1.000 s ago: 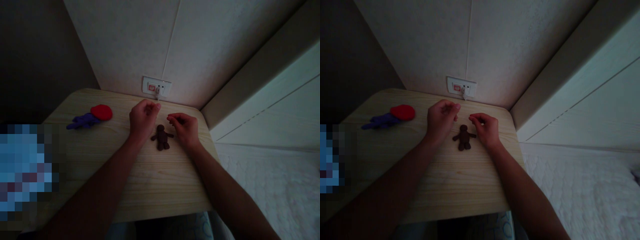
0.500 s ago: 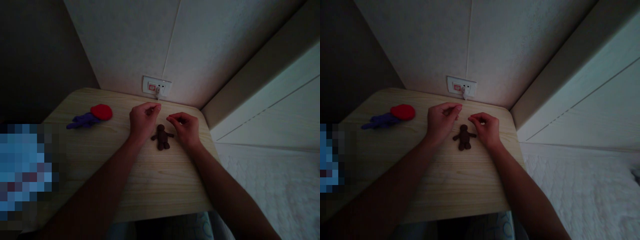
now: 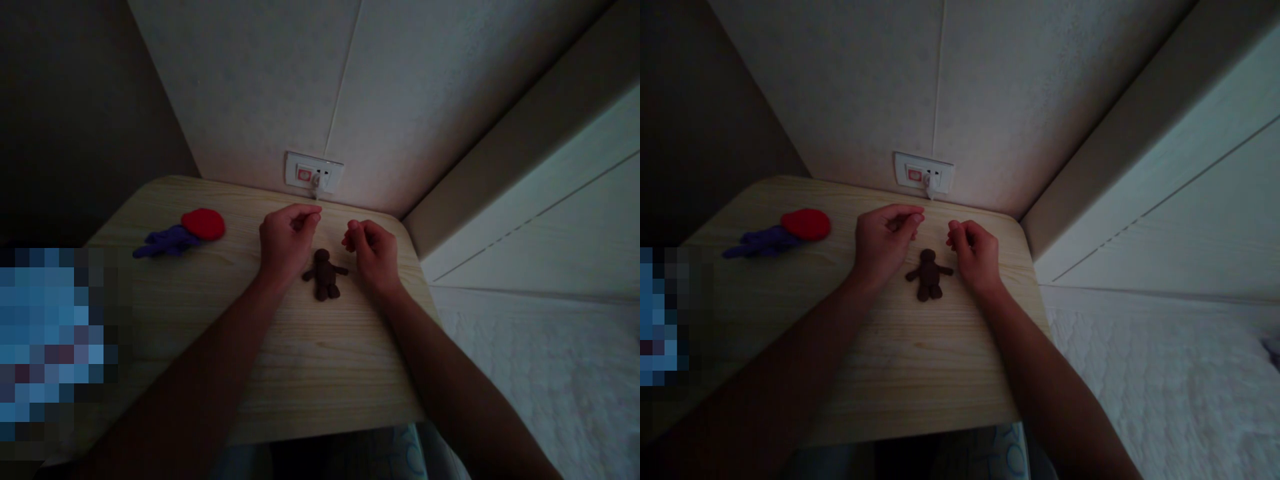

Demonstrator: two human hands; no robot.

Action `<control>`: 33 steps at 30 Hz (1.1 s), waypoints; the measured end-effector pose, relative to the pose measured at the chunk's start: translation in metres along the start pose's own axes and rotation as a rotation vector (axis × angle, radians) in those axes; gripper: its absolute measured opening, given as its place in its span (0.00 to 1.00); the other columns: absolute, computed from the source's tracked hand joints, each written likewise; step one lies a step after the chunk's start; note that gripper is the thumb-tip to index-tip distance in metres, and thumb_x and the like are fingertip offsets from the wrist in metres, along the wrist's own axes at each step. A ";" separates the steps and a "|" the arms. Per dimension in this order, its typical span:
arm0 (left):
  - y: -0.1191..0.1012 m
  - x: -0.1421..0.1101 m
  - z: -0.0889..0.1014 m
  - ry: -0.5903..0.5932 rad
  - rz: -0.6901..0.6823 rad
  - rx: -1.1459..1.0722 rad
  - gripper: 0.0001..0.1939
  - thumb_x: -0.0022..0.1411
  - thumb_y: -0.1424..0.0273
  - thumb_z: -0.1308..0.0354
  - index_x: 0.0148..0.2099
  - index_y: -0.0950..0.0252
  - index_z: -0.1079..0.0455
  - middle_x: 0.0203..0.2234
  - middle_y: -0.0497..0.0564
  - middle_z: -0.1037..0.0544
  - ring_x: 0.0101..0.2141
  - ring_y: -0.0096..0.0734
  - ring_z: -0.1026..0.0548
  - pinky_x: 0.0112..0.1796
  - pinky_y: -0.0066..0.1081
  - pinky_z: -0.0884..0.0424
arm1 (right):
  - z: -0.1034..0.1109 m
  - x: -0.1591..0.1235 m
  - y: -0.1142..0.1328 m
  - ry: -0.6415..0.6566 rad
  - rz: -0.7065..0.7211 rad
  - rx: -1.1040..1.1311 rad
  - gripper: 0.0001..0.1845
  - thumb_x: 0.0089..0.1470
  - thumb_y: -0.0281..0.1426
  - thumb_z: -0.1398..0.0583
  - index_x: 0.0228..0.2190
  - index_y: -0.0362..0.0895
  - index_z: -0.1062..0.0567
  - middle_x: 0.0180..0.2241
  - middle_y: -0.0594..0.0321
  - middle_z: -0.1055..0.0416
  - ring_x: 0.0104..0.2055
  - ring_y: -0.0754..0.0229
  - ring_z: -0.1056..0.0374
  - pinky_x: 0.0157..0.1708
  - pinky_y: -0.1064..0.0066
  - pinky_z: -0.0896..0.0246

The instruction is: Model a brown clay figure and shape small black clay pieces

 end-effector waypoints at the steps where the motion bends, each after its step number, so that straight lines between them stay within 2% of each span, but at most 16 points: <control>1: 0.000 0.000 0.000 0.003 0.005 -0.003 0.09 0.63 0.69 0.37 0.42 0.65 0.16 0.30 0.51 0.16 0.29 0.29 0.21 0.33 0.28 0.26 | 0.000 0.000 0.001 0.000 0.001 -0.007 0.23 0.64 0.50 0.38 0.26 0.46 0.24 0.24 0.63 0.25 0.26 0.61 0.31 0.29 0.68 0.37; 5: -0.002 0.000 0.000 -0.004 0.036 -0.028 0.08 0.62 0.69 0.35 0.40 0.65 0.17 0.28 0.50 0.16 0.27 0.28 0.22 0.32 0.28 0.26 | 0.000 0.000 0.000 -0.014 -0.002 -0.010 0.17 0.55 0.46 0.30 0.27 0.47 0.23 0.26 0.64 0.25 0.27 0.61 0.32 0.29 0.67 0.36; 8: -0.003 -0.001 0.000 -0.008 0.058 -0.037 0.07 0.63 0.69 0.36 0.39 0.65 0.18 0.28 0.49 0.16 0.26 0.27 0.23 0.31 0.27 0.27 | -0.001 0.000 -0.002 -0.013 -0.006 -0.006 0.12 0.52 0.41 0.28 0.29 0.47 0.20 0.28 0.63 0.22 0.29 0.60 0.29 0.32 0.66 0.32; 11: -0.006 -0.001 0.000 0.005 0.055 -0.032 0.09 0.66 0.67 0.39 0.37 0.65 0.19 0.29 0.50 0.16 0.25 0.26 0.24 0.30 0.27 0.28 | -0.002 0.000 -0.004 0.008 0.001 -0.013 0.10 0.55 0.40 0.30 0.34 0.46 0.17 0.32 0.60 0.18 0.31 0.59 0.26 0.36 0.64 0.29; 16: -0.005 -0.001 0.000 0.007 0.059 -0.035 0.11 0.69 0.68 0.45 0.40 0.65 0.21 0.30 0.51 0.16 0.25 0.25 0.25 0.29 0.26 0.29 | -0.004 0.000 -0.004 0.035 0.024 -0.004 0.16 0.64 0.43 0.38 0.40 0.44 0.16 0.34 0.58 0.17 0.30 0.60 0.25 0.33 0.66 0.28; 19: -0.003 0.000 -0.001 0.004 0.050 -0.062 0.11 0.69 0.69 0.45 0.41 0.66 0.21 0.31 0.51 0.16 0.25 0.25 0.25 0.28 0.25 0.29 | -0.004 0.000 -0.004 0.031 0.024 -0.006 0.15 0.64 0.42 0.37 0.39 0.44 0.16 0.34 0.58 0.17 0.30 0.60 0.25 0.33 0.66 0.28; 22: -0.003 0.000 -0.002 0.018 0.041 -0.049 0.09 0.65 0.70 0.41 0.42 0.65 0.19 0.31 0.51 0.15 0.26 0.26 0.23 0.29 0.26 0.28 | -0.002 0.000 -0.005 0.030 0.028 -0.037 0.12 0.61 0.39 0.35 0.41 0.46 0.15 0.37 0.58 0.16 0.34 0.58 0.23 0.38 0.64 0.27; 25: -0.004 -0.001 -0.002 0.027 0.023 -0.017 0.09 0.62 0.70 0.37 0.42 0.64 0.17 0.31 0.51 0.15 0.29 0.30 0.20 0.33 0.29 0.25 | -0.002 0.000 -0.004 0.031 0.057 -0.080 0.09 0.59 0.38 0.33 0.40 0.49 0.15 0.40 0.59 0.17 0.39 0.56 0.23 0.43 0.63 0.26; 29: -0.005 -0.001 -0.001 0.016 0.009 -0.019 0.06 0.59 0.71 0.33 0.39 0.64 0.17 0.32 0.51 0.15 0.32 0.32 0.19 0.38 0.30 0.22 | -0.001 0.001 -0.003 0.015 0.064 -0.091 0.07 0.55 0.37 0.30 0.35 0.47 0.17 0.35 0.60 0.19 0.35 0.58 0.25 0.39 0.63 0.28; 33: -0.004 0.000 -0.002 0.003 0.022 -0.030 0.06 0.54 0.69 0.29 0.34 0.64 0.20 0.29 0.51 0.16 0.30 0.31 0.20 0.35 0.30 0.23 | 0.000 0.001 -0.002 -0.017 0.021 -0.067 0.14 0.51 0.41 0.27 0.29 0.47 0.22 0.29 0.63 0.24 0.31 0.60 0.30 0.34 0.65 0.31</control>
Point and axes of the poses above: each hand's wrist, its own x-axis towards the middle knuckle, its own z-axis out of the back of the hand, y = z × x, the point moved 7 cm from there along x, towards the middle knuckle
